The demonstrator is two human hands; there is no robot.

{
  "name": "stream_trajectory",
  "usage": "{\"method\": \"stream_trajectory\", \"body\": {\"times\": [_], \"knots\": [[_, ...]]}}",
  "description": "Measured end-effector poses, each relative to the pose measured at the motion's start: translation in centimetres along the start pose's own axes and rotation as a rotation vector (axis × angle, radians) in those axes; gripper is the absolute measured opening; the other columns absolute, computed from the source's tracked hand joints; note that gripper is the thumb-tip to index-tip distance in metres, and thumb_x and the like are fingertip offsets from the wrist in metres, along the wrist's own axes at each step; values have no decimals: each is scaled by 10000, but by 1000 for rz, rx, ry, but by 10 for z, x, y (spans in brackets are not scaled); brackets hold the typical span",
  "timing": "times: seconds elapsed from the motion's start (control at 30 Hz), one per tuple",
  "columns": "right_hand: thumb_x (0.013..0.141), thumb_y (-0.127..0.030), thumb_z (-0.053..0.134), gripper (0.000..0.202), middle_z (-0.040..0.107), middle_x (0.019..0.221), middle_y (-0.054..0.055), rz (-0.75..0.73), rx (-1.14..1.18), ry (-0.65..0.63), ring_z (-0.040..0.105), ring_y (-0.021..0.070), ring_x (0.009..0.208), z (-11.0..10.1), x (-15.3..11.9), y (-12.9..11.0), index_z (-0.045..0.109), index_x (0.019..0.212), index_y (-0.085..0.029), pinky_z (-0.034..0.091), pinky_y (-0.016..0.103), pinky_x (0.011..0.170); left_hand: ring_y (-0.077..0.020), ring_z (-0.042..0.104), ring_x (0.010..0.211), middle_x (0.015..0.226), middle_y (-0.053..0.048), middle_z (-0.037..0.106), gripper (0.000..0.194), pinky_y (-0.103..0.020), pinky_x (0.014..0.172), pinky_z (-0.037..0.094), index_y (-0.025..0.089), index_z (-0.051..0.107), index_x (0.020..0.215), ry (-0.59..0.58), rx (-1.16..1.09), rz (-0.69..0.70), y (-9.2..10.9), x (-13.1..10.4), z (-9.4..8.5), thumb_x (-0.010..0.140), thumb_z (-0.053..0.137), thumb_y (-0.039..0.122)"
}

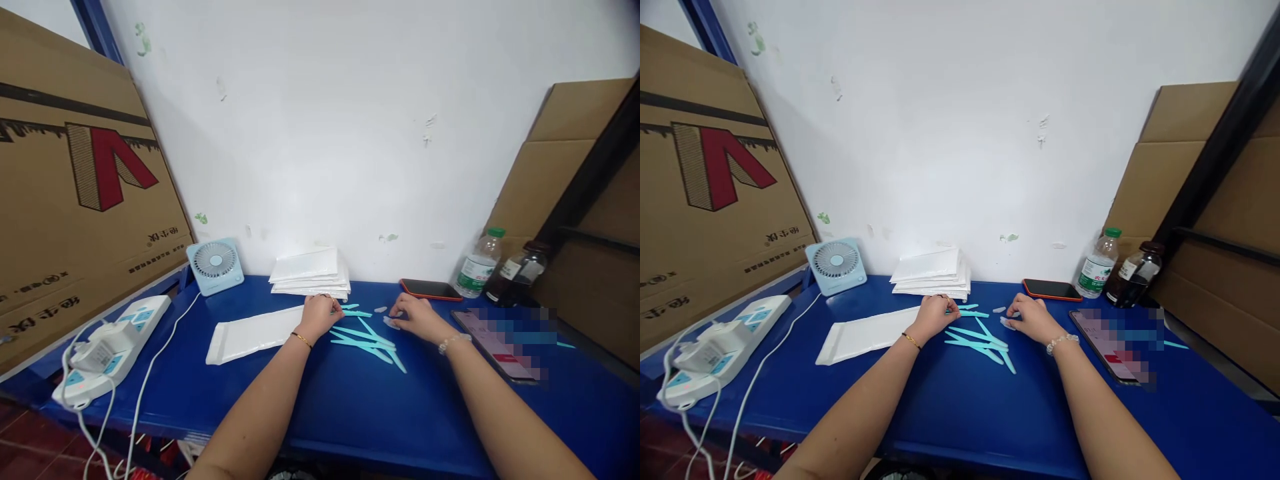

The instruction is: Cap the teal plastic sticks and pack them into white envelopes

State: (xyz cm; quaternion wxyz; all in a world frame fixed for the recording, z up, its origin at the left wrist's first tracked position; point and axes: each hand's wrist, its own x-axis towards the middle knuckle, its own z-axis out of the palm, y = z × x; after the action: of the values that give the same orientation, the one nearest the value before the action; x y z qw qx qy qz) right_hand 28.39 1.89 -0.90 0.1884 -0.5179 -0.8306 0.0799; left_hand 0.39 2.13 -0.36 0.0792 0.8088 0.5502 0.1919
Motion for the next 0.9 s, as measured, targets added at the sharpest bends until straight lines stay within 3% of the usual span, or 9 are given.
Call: {"method": "stream_trajectory", "body": {"times": [0.13,0.3,0.47,0.63,0.73,0.8,0.9], "knots": [[784,-369,606,157,593,895,26,-55,31,-85,581,193,806,-4,-3,-23,655,772,-220,341,367,808,-194,577,963,977,1,648,238,-328,860,360,258,652,955,3,-42,87,3,-3,2,767,616,399],[735,-366,669,154,613,848,24,-101,58,-278,572,230,838,-1,-5,-40,635,747,-216,331,387,814,-185,583,908,847,16,669,164,-313,822,342,250,671,825,-166,-67,279,13,-7,7,763,630,396],[787,-306,614,126,589,826,14,-89,58,-187,554,165,749,4,-1,-33,613,729,-194,333,364,813,-168,583,798,725,21,669,101,-325,792,325,231,665,732,-150,-12,243,16,-3,9,771,620,312],[786,-301,605,130,586,859,17,6,46,-78,561,153,770,-5,0,-15,628,724,-188,352,325,795,-194,580,866,792,4,676,110,-343,824,325,227,659,745,2,12,123,3,1,0,783,593,306],[758,-366,629,176,593,885,31,81,50,-60,564,162,762,-13,-4,-13,644,751,-191,381,290,720,-195,586,879,843,9,673,115,-344,838,333,241,664,796,19,-11,80,-4,1,-3,779,594,331],[714,-406,666,219,606,854,33,78,63,-165,568,167,740,-16,-8,-19,652,738,-189,389,275,674,-195,588,895,882,8,668,155,-340,851,336,248,665,865,5,-35,89,-6,1,-2,761,616,353],[615,-402,737,242,619,709,18,66,102,-436,566,162,646,-15,-14,-31,654,680,-184,384,254,579,-186,588,904,916,12,659,225,-326,861,340,251,653,930,-26,-79,145,-3,-1,2,754,632,388]]}}
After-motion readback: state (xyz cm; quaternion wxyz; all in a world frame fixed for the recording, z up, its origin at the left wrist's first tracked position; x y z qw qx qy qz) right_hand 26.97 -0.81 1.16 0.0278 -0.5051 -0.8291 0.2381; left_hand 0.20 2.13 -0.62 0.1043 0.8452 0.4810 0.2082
